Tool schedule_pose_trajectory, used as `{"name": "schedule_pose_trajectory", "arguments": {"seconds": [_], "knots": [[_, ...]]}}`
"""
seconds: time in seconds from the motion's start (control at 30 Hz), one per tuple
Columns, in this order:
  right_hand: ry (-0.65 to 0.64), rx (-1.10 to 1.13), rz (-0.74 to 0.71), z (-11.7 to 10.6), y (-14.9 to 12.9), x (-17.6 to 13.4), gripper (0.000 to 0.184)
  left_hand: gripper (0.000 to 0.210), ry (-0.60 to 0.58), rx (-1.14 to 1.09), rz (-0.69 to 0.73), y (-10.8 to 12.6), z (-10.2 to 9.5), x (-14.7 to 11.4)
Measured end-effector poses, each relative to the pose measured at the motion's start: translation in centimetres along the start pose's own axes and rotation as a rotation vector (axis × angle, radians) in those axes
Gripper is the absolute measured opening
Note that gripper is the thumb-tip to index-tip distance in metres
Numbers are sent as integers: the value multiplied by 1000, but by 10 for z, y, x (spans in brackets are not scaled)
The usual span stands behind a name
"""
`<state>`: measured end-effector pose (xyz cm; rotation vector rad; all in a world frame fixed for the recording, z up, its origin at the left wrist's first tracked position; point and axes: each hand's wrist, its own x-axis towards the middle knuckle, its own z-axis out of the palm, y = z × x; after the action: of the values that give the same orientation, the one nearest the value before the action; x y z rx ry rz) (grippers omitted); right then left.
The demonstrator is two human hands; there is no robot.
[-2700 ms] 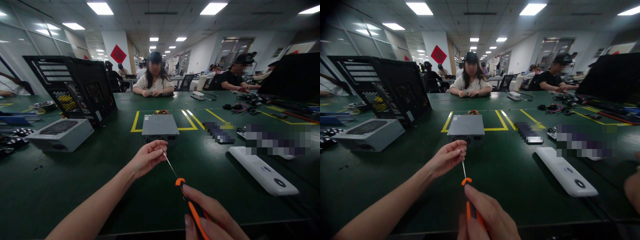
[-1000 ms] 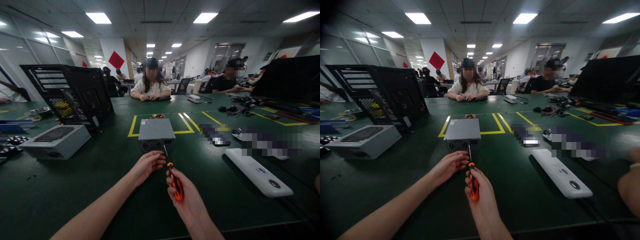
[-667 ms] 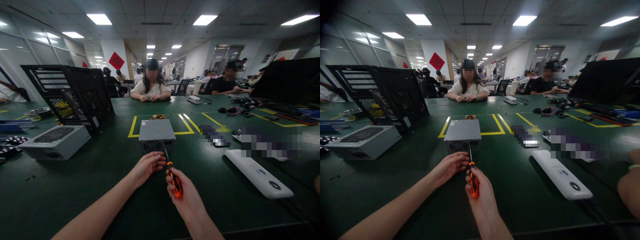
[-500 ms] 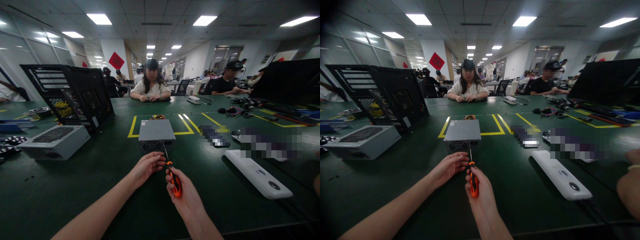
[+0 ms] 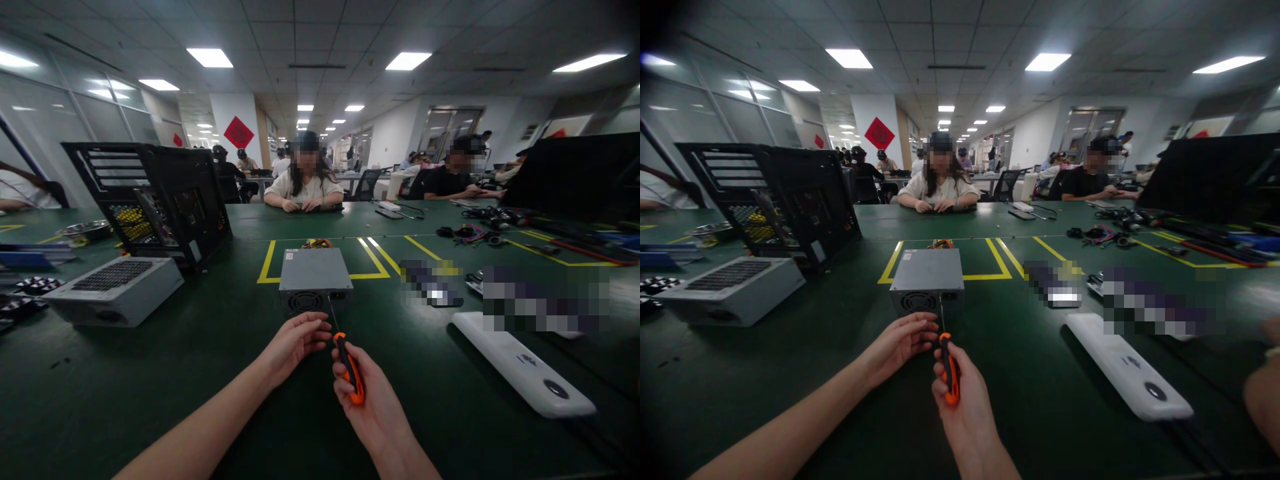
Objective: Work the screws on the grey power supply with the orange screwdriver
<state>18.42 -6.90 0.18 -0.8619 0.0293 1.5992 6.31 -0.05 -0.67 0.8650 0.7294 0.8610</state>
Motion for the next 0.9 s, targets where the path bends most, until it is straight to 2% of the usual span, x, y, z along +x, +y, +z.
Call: {"name": "schedule_pose_trajectory", "arguments": {"seconds": [0.17, 0.37, 0.57, 0.73, 0.9], "knots": [[21, 3, -15, 0, 0, -2, 5, 20, 10, 18, 13, 0, 0, 1], [-48, -9, 56, -2, 2, -1, 19, 19, 22, 41, 37, -2, 0, 1], [-50, 4, 7, -4, 4, 3, 6, 22, 0, 61, 55, -2, 0, 1], [18, -17, 35, -3, 3, 1, 14, 23, 1, 83, 63, -4, -2, 1], [-28, -49, 41, -3, 3, 2, 13, 23, 23, 132, 91, -1, 1, 3]]}}
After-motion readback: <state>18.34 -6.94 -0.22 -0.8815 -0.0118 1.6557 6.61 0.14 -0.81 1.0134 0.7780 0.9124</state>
